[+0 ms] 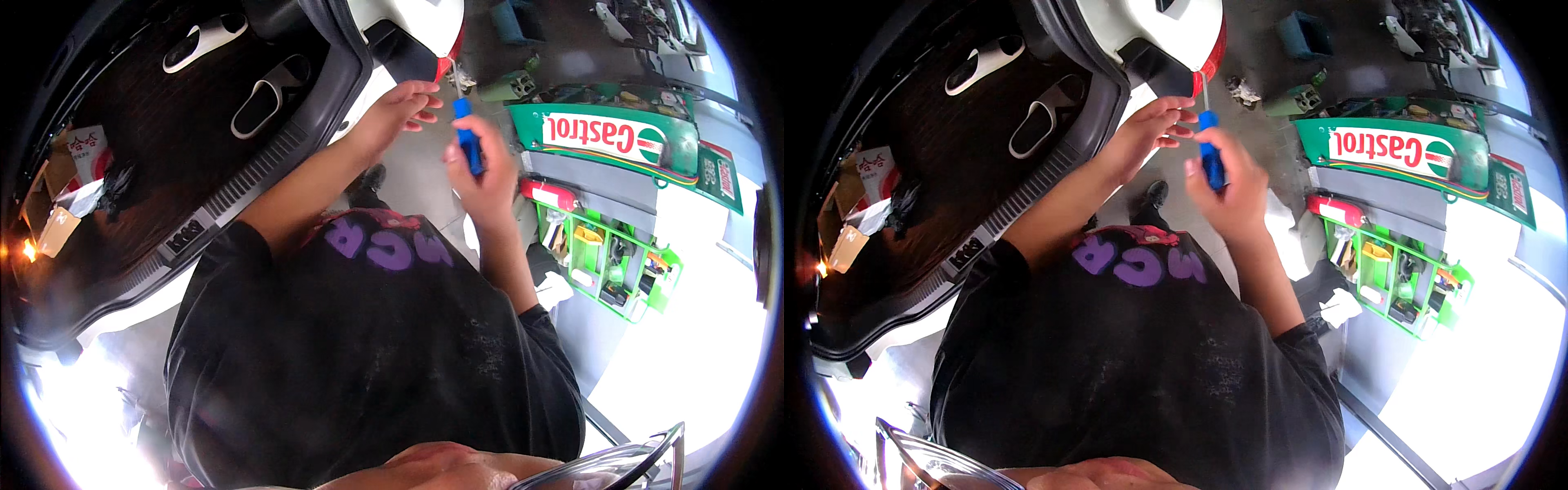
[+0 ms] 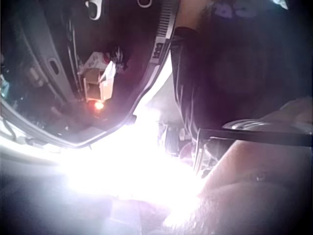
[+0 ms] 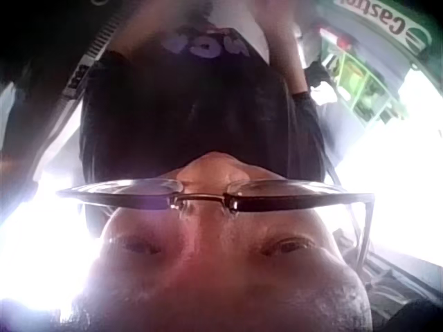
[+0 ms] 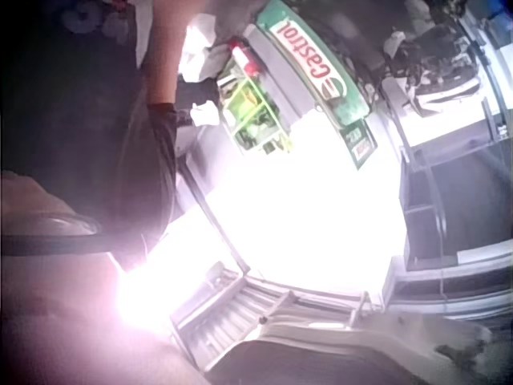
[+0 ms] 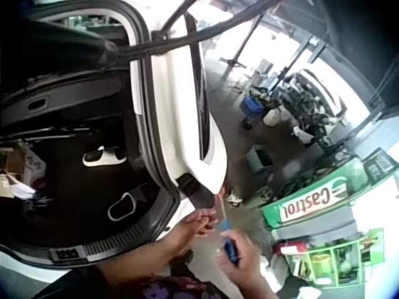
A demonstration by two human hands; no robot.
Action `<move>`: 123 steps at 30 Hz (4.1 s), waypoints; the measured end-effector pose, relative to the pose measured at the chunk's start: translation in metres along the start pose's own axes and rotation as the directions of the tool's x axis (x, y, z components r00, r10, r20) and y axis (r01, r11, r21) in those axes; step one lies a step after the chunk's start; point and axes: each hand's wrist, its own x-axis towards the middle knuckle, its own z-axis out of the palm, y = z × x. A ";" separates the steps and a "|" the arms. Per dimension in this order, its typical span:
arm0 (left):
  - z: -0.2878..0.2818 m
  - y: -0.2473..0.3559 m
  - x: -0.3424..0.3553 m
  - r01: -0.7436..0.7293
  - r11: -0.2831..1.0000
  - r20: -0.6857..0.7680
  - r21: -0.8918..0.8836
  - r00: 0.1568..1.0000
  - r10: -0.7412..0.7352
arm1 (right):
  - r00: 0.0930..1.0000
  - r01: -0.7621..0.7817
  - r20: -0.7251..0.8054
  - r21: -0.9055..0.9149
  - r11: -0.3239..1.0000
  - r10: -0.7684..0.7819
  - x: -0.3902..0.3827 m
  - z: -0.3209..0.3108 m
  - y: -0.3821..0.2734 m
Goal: The person pries the car trim around the taillight using a pry tool, pushes and loosens the rear taillight assembly by hand, and opens a toolkit on the floor.
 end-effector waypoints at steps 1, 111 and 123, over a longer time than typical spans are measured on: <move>-0.007 -0.003 0.003 -0.013 0.987 -0.056 0.163 0.998 0.022 | 0.999 0.016 -0.032 -0.051 0.999 -0.017 0.005 -0.007 0.001; 0.009 0.020 0.033 0.178 0.975 0.101 -0.134 0.981 -0.165 | 0.593 -0.793 0.722 0.601 0.101 0.358 0.008 0.033 0.002; -0.001 0.018 0.042 0.134 0.976 0.148 -0.173 0.983 -0.109 | 0.587 -0.797 0.739 0.598 0.077 0.331 0.021 0.038 0.003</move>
